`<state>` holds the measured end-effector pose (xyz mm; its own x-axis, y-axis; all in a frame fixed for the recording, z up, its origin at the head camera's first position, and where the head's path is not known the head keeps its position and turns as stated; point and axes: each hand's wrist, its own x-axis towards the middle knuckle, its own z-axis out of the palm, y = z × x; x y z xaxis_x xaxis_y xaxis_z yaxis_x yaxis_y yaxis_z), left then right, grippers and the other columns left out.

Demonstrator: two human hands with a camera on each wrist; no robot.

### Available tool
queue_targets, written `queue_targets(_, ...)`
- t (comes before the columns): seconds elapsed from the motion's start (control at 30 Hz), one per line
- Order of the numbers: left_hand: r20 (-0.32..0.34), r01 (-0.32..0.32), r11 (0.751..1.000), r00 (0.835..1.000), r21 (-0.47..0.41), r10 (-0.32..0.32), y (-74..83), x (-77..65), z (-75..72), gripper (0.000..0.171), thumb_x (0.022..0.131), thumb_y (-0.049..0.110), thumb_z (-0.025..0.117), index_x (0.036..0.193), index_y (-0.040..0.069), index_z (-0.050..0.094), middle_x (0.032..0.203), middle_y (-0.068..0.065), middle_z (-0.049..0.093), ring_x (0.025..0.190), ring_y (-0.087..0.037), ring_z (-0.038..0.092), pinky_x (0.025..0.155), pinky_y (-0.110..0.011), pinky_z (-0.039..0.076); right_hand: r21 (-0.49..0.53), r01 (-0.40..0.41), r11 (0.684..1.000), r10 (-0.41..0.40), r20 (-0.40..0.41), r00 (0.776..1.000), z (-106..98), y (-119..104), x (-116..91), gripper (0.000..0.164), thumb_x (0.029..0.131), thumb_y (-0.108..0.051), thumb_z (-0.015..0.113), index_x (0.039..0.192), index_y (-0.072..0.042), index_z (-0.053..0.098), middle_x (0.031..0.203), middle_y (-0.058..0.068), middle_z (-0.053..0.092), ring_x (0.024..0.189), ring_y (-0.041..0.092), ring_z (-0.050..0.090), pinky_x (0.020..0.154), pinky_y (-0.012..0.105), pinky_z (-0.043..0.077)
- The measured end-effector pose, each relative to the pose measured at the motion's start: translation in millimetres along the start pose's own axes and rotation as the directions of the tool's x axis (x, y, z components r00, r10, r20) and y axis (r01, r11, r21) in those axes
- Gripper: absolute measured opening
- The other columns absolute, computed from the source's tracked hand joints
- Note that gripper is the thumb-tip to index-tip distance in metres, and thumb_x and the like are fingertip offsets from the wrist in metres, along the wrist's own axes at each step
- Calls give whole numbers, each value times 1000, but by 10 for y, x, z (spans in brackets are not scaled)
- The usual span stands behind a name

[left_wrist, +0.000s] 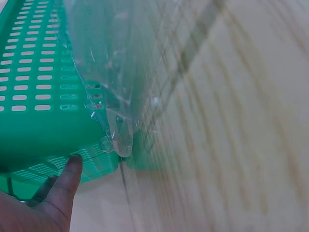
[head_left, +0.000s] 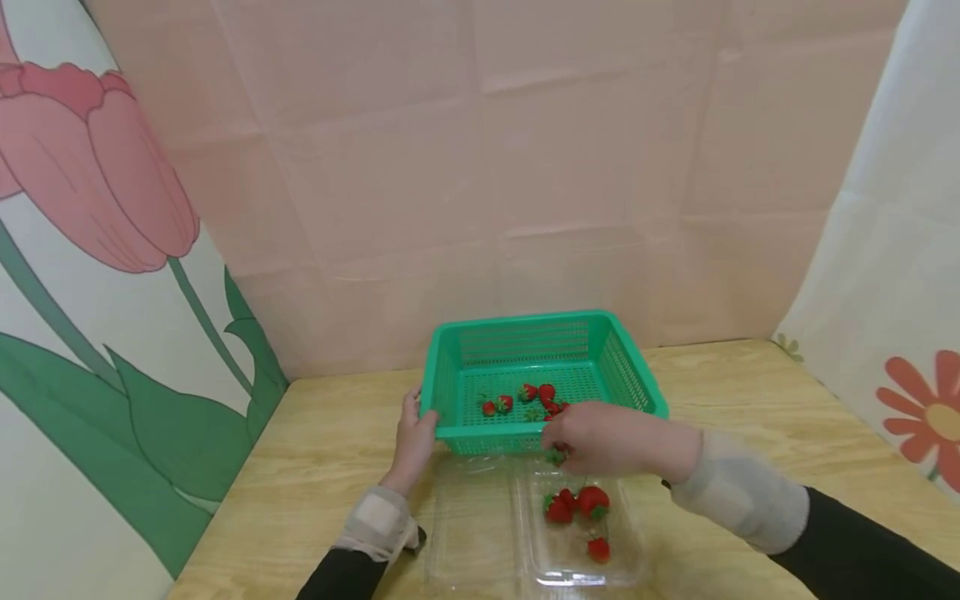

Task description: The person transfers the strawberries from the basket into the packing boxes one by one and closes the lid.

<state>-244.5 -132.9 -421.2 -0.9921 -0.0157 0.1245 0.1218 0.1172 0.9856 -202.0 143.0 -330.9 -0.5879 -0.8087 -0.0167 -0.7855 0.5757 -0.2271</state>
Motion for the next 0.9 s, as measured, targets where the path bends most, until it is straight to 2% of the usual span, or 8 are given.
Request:
queue_targets(0.1, 6, 0, 1000, 1000, -4, 0, 8, -2, -3, 57, 94, 2, 42, 148, -3, 25, 138, -27, 45, 123, -42, 46, 100, -52, 37, -1, -6, 1000, 6, 12, 1000, 130, -28, -4, 13, 80, -6, 74, 85, -15, 66, 70, -15, 47, 62, 4, 41, 57, 22, 39)
queue_targets(0.2, 3, 0, 1000, 1000, -3, 0, 9, -2, -3, 57, 94, 3, 42, 148, -3, 26, 137, -28, 46, 123, -42, 46, 100, -52, 37, -22, -8, 1000, 8, 14, 1000, 274, -6, 18, 13, 80, -11, 77, 91, -13, 70, 76, -16, 56, 66, 3, 48, 60, 23, 45)
queue_targets(0.4, 6, -1, 1000, 1000, -6, 1, 10, -15, 1, 57, 93, 2, 42, 147, -3, 26, 136, -28, 46, 122, -43, 47, 99, -51, 38, -106, -56, 993, 54, -19, 998, 546, 58, 86, 12, 79, -13, 78, 81, -14, 66, 73, -12, 57, 69, 6, 53, 65, 27, 49)
queue_targets(0.63, 20, -12, 1000, 1000, -11, 13, 11, -9, -4, 57, 94, 2, 42, 148, -3, 25, 136, -28, 46, 122, -42, 47, 99, -51, 38, -154, -108, 982, 102, -45, 994, 664, 80, 130, 15, 77, -12, 78, 75, -14, 63, 67, -9, 54, 64, 8, 52, 62, 30, 50)
queue_targets(0.9, 21, -6, 1000, 1000, -17, 6, -12, 1, -9, 57, 93, 2, 42, 148, -3, 25, 138, -28, 45, 122, -41, 47, 99, -49, 38, -199, -137, 970, 137, -15, 990, 773, 144, 201, 17, 77, -13, 79, 72, -13, 62, 64, -6, 53, 61, 10, 51, 60, 29, 49)
